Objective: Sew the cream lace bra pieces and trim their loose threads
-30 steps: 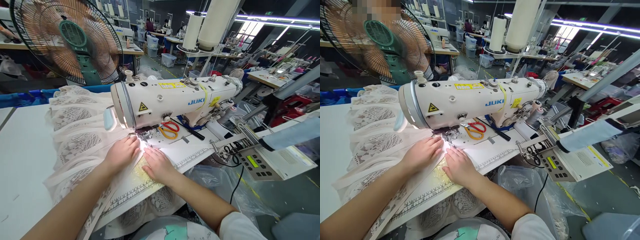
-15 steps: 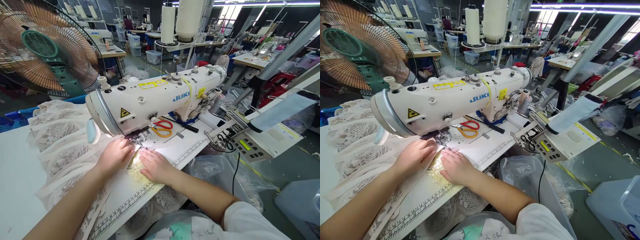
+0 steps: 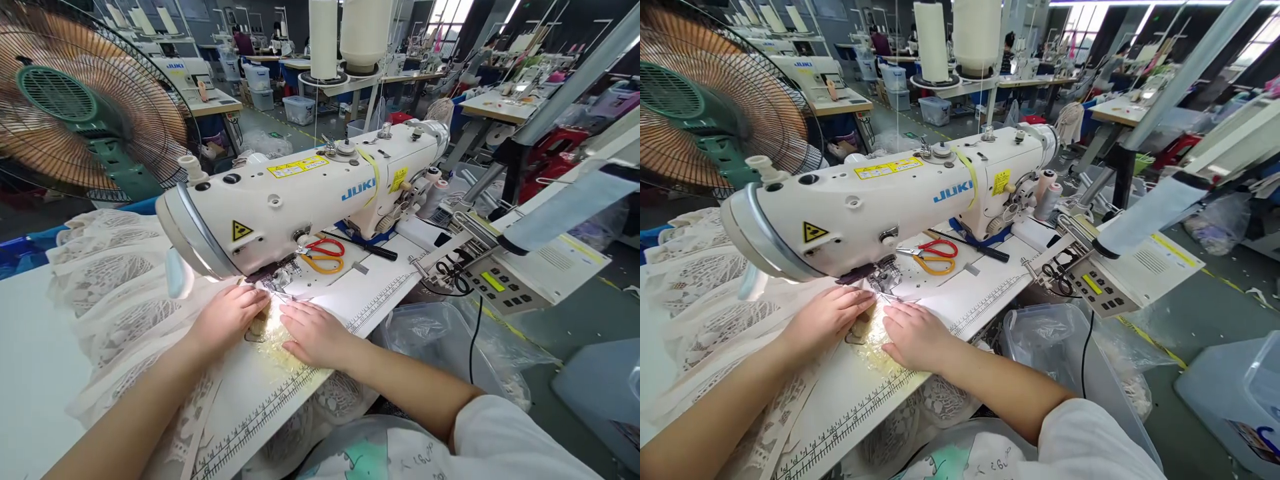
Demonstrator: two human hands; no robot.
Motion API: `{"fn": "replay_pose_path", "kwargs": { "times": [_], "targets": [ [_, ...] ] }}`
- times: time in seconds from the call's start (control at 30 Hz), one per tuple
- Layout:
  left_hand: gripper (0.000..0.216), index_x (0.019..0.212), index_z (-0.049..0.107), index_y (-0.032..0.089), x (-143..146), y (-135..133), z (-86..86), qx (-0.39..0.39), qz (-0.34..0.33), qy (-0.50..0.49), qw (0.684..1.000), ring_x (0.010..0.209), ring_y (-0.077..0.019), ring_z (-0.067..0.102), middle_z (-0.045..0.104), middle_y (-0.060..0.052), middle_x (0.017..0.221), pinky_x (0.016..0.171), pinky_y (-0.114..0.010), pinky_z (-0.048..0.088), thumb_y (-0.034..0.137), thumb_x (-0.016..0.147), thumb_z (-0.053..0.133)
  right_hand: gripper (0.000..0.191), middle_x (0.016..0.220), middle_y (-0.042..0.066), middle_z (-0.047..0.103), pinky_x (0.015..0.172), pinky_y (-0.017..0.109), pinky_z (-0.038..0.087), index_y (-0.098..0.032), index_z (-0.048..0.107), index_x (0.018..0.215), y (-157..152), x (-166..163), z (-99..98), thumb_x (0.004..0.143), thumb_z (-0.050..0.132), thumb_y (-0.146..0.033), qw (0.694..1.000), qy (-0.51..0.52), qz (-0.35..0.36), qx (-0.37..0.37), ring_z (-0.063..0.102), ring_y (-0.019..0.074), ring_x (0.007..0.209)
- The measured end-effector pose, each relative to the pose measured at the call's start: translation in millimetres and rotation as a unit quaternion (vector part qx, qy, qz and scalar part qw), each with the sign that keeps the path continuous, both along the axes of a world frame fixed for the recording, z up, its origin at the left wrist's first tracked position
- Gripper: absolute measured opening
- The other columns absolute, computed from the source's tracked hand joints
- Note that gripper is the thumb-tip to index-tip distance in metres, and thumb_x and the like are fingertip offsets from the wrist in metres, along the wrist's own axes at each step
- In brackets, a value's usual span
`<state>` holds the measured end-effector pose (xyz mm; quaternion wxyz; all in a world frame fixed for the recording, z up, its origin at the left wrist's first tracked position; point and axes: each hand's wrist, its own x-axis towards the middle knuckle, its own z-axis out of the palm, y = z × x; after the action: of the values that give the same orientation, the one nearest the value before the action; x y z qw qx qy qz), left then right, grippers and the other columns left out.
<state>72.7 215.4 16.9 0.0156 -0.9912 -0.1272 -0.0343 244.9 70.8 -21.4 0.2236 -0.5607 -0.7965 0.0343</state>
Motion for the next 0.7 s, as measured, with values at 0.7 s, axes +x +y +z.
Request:
{"fn": "replay_pose_path", "kwargs": {
  "times": [0.7],
  "targets": [
    [0.033,0.071,0.060,0.021,-64,-113,28.0,-0.036,0.344,0.141,0.927,0.039,-0.0222,0.053,0.058,-0.006,0.052,0.034,-0.027,0.025,0.034,0.083,0.033,0.022,0.084,0.000,0.073,0.072,0.020,0.053,-0.022,0.068,0.091,-86,34,-13.6,0.087,0.053,-0.038,0.943,0.125,0.219,-0.216,0.069,0.0141,0.082]
  ]
}}
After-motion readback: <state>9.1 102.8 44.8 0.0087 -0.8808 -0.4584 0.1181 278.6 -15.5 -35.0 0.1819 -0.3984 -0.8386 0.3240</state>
